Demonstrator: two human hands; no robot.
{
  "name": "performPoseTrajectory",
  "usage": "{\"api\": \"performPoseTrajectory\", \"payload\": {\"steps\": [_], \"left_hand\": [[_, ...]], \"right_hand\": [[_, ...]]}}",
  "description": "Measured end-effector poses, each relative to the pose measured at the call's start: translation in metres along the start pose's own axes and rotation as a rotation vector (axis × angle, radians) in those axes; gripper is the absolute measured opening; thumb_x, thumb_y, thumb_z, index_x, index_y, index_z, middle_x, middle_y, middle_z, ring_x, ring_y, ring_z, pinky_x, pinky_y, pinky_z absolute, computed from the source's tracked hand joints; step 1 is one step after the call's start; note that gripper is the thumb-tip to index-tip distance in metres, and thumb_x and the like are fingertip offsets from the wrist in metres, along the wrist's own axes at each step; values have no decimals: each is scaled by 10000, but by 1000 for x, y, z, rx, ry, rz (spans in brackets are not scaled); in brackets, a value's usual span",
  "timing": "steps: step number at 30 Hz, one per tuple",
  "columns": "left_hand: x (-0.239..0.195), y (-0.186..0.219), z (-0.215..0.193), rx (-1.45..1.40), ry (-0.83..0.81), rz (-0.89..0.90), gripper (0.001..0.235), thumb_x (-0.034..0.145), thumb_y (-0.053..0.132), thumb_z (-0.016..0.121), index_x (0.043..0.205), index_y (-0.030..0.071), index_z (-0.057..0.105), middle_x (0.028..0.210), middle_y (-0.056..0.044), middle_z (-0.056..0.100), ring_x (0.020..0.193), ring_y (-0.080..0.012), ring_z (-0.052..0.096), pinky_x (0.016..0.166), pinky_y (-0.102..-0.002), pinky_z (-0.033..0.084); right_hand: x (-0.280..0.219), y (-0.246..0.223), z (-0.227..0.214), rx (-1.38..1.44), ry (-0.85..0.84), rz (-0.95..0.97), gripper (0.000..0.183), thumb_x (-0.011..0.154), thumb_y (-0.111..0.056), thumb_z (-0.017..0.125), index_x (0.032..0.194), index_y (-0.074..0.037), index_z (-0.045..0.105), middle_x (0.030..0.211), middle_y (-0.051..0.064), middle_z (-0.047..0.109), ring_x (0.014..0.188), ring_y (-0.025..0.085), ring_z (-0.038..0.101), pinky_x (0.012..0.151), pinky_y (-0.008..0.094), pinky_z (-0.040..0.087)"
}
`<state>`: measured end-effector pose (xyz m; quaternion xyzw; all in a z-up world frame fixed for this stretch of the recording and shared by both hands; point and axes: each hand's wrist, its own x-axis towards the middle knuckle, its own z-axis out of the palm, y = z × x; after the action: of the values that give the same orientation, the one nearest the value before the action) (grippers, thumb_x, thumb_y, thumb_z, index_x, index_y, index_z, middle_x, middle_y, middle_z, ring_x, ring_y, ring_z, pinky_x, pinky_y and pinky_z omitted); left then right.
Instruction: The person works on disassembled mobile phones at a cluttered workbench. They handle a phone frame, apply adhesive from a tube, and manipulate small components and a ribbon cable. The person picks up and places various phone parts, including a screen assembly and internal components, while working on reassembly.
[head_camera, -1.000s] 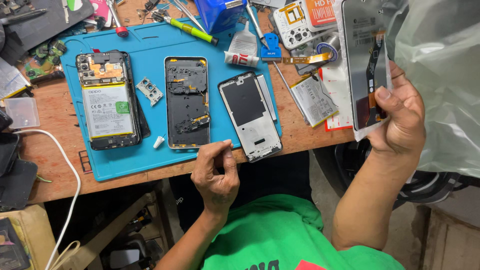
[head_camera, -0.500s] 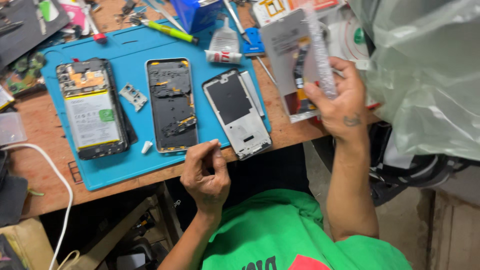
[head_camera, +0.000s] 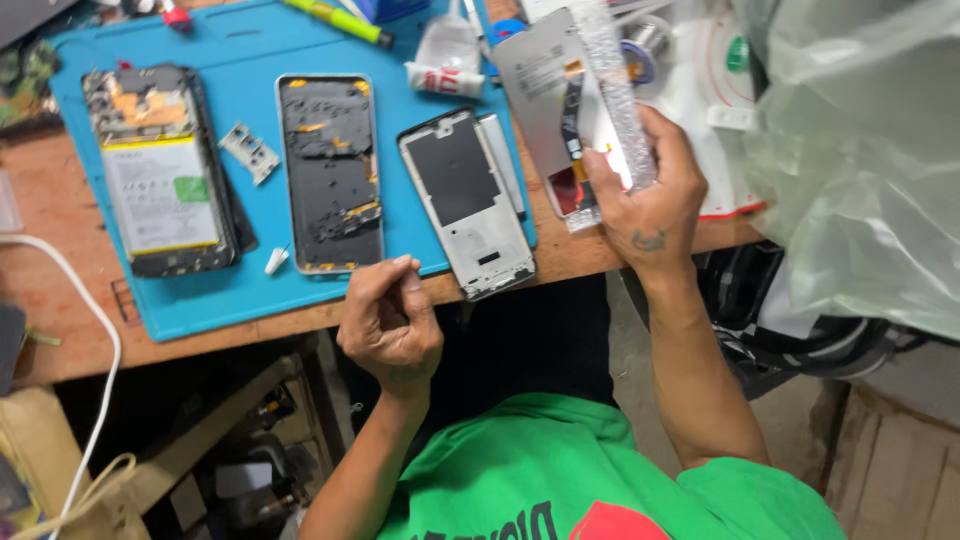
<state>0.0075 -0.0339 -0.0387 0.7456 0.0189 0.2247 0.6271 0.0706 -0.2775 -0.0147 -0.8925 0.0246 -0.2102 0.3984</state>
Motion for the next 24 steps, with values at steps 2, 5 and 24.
{"api": "performPoseTrajectory", "payload": {"steps": [2,5,24], "left_hand": [[1,-2,2,-44,24,22,173,1014,-108,637,1149,0,655,1040,-85,674,827,-83,627,703,-194,516],[0,-2,2,-83,62,27,183,978,-118,645,1119,-3,664,999,-86,681,761,-65,571,649,-193,466],[-89,36,-101,-233,475,151,115,1044,-86,558,1140,-50,609,953,-135,682,796,-136,617,748,-235,541]], "right_hand": [[-3,3,1,61,-7,46,476,989,-106,833,1372,52,598,1165,137,724,1035,166,706,928,307,579],[-5,10,2,93,0,68,499,995,-97,842,1397,56,589,1160,129,716,1031,166,695,927,301,574],[0,81,4,-57,100,-261,412,933,-184,898,926,7,533,791,82,527,724,205,495,689,383,444]]}}
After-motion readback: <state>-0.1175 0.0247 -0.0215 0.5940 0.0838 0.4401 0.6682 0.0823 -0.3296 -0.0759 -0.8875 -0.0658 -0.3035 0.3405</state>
